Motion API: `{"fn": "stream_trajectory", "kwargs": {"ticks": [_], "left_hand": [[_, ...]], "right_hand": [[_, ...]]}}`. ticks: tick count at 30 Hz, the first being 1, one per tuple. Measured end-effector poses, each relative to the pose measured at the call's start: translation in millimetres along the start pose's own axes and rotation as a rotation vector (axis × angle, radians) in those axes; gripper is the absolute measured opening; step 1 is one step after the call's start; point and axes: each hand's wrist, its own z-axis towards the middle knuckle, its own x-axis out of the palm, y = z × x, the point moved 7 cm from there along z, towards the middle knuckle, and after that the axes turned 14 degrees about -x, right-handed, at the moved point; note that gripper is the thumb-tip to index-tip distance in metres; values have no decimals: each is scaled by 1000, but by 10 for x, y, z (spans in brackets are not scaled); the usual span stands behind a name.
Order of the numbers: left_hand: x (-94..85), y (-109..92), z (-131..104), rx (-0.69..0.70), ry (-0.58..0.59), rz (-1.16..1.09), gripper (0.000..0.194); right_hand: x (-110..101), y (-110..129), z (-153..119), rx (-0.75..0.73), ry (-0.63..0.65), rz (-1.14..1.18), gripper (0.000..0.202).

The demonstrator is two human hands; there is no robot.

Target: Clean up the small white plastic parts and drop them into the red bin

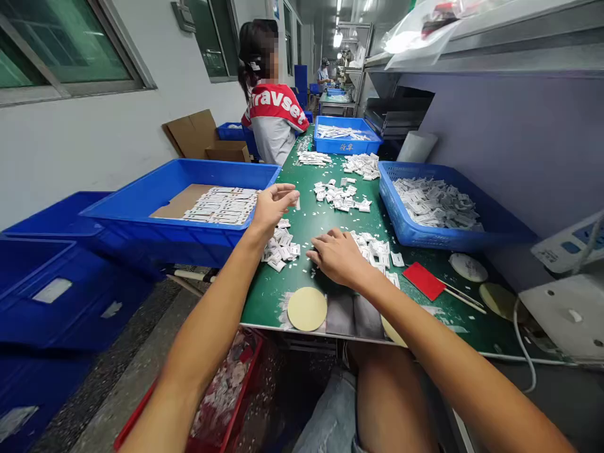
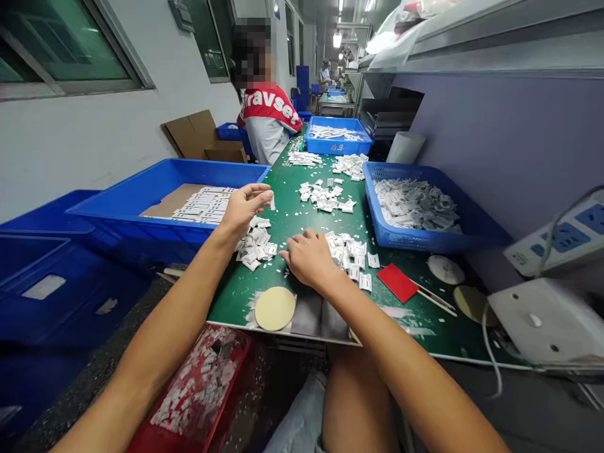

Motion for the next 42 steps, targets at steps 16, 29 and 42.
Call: {"fn": "stream_trajectory", "kwargs": {"ticks": [16,29,42], "left_hand": [[390,-53,-407,-95,564,-175,36],[-48,276,-193,-7,-108,1022,26],[9,316,-103,-71,-214,934,10]], "right_hand": [[8,-219,224,483,-444,1394,43],[-358,-227,-1162,580,-593,1187,37],[-15,152,-2172,920,-711,1565,37]]}}
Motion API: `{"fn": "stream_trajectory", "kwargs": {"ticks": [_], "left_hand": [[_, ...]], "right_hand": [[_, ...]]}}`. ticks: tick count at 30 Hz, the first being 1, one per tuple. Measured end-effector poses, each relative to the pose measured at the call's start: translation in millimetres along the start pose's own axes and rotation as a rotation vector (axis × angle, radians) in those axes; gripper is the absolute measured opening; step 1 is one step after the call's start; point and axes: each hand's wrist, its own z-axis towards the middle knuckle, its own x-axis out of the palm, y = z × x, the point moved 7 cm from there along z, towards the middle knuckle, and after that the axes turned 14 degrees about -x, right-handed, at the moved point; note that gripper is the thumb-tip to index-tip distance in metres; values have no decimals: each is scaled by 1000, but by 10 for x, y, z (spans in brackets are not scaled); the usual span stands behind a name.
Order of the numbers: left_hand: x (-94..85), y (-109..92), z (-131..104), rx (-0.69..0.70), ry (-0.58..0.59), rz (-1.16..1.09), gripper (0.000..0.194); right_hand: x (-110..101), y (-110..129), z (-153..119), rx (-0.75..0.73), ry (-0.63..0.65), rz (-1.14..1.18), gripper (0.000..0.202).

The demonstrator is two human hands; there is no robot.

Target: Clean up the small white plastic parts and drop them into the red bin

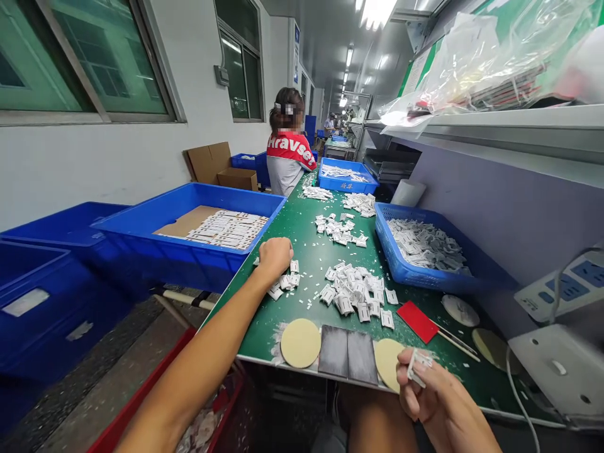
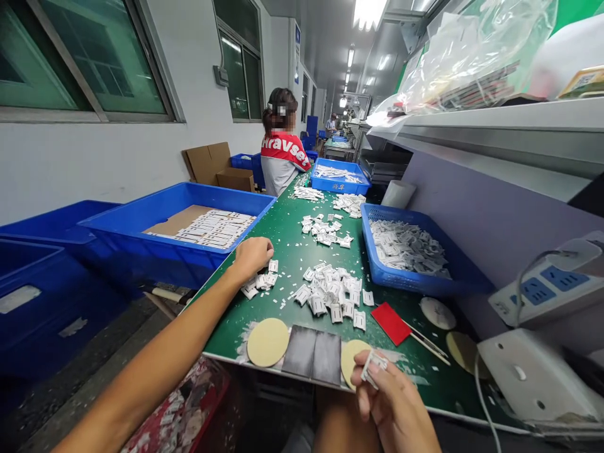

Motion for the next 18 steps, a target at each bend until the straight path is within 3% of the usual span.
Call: {"fn": "stream_trajectory", "kwargs": {"ticks": [3,6,9,11,13,16,18], "left_hand": [[-153,11,51,-13,-32,-197,15],[-415,47,115,-29,-46,-426,29],[-626,132,134,-89,60,-857,30],[-648,152,76,-154,223,-1287,23],[-602,106,-69,-224,359,-1551,15],[-487,7,-434,-313,433,-1646,6],[-430,-62,-734,-303,457,-1690,17]], "right_hand": [[-195,4,-30,-55,-19,-177,46],[-365,151,-60,-217,4,-399,45],[-431,335,-119,-350,11,-588,42],[-439,430,-129,-417,-21,-707,37],[-394,482,-77,-497,-5,-823,30],[-258,479,71,-674,131,-1007,22],[-165,420,142,-784,267,-1141,20]]}}
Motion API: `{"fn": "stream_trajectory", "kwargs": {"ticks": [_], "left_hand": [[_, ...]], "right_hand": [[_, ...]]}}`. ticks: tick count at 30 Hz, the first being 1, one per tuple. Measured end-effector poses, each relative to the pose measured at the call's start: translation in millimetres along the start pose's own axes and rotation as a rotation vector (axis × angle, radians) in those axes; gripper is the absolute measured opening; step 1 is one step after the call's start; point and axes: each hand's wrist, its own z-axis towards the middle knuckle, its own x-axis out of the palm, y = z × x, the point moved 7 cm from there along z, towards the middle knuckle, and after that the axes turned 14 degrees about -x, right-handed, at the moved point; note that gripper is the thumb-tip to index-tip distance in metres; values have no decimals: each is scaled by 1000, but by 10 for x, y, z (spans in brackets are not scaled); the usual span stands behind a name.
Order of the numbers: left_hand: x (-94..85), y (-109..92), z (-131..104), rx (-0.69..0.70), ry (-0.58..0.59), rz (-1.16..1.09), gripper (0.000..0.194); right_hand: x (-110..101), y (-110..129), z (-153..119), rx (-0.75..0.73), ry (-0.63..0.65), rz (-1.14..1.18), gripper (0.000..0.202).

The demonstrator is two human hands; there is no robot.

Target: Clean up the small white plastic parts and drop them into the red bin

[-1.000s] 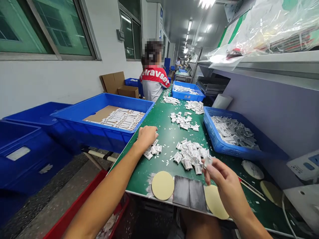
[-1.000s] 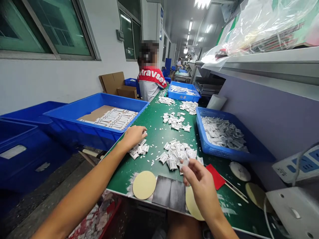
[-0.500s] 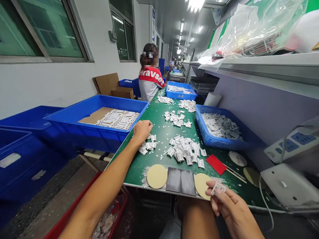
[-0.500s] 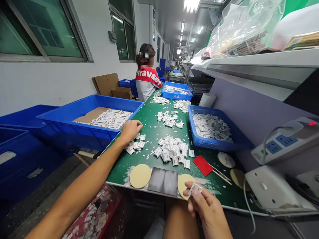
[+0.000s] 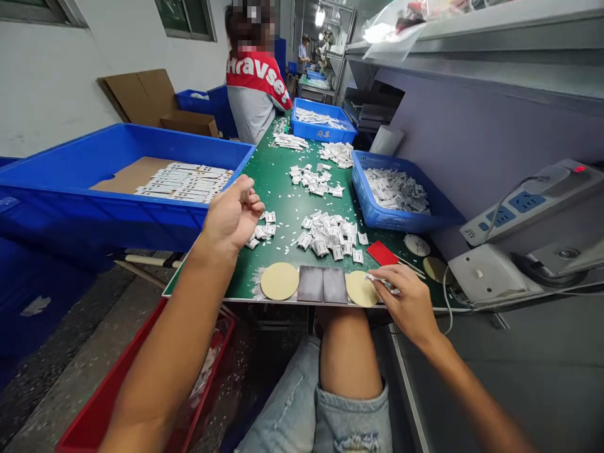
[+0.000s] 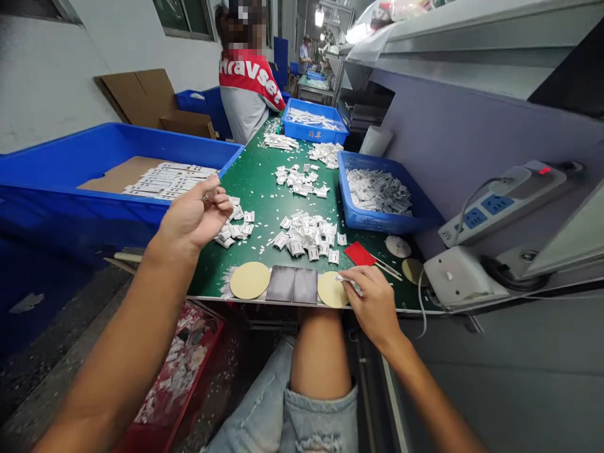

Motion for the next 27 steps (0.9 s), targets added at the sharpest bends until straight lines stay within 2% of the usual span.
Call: {"fn": "stream_trajectory", "kwargs": {"ticks": [2,4,9,11,14,17,21,25,27], "left_hand": [[62,160,-233,33,44,53,25],[80,286,-410,71,53,142,24],[156,351,-566,260,-2,429,52],[220,305,-611,377,-36,586,45],[303,279,-686,533,-146,938,25],[343,378,-699,567,-119,1192,24],[224,512,-766,558,51,1407,28],[-3,516,-901,674,32,1661,31],[-76,592,-916,628,113,1719,38]], "right_hand": [[110,12,15,-112,110,-79,20],[179,25,1,-163,182,-123,20],[172,49,19,-198,203,-228,22],[167,61,25,-226,231,-268,22],[162,46,35,-237,262,-307,22],[160,-12,53,-204,255,-301,24],[171,-62,-9,-183,266,-225,23],[159,-82,-68,-169,263,-207,20],[163,-76,-53,-169,253,-204,21]]}}
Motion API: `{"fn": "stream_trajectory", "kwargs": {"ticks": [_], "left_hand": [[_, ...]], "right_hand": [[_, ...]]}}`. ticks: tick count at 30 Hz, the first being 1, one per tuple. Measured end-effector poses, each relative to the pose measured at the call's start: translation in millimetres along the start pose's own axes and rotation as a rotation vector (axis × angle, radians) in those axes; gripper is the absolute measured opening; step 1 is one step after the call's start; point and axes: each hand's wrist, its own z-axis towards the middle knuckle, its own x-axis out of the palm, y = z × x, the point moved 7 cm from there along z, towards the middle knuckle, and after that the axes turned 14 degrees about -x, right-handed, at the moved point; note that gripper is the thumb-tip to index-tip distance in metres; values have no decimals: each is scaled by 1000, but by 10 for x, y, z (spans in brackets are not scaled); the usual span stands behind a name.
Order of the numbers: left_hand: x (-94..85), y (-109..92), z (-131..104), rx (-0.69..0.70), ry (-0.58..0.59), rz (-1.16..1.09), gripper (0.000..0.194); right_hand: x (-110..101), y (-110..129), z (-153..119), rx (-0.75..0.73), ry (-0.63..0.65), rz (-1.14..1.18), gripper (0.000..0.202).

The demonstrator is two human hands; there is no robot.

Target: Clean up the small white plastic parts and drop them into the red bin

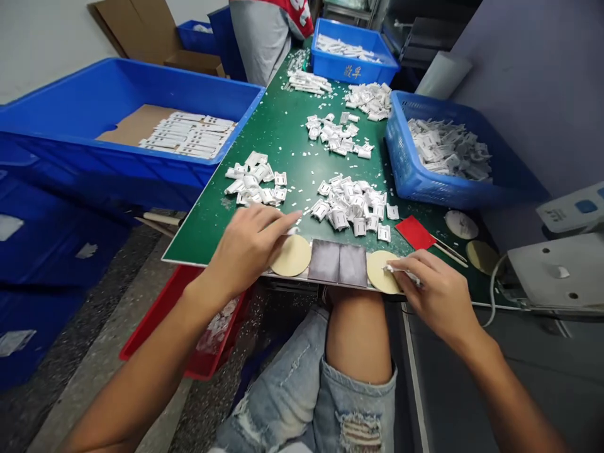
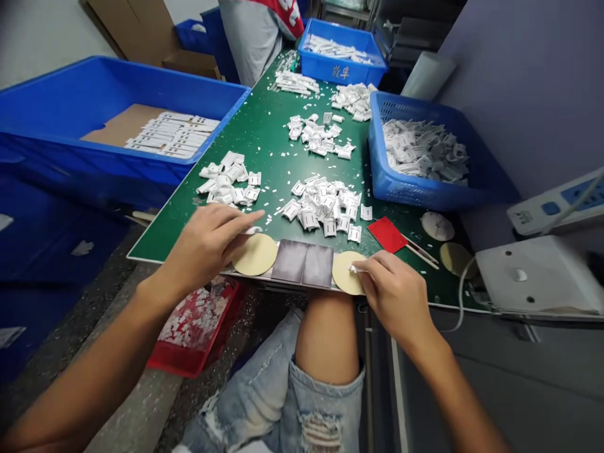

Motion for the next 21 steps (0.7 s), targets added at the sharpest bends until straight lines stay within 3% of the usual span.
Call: {"fn": "stream_trajectory", "kwargs": {"ticks": [3,9,13,21], "left_hand": [[111,-7,-81,29,130,-14,30],[65,-133,-233,41,47,232,17],[35,-181,-261,59,31,261,8],[73,-214,-297,-22,34,289,9]], "right_hand": [[-7,-2,43,14,-16,-16,22],[46,-6,79,-57,-1,-80,27],[89,-4,53,-126,-118,-168,27],[93,113,14,-120,-155,-257,34]]}}
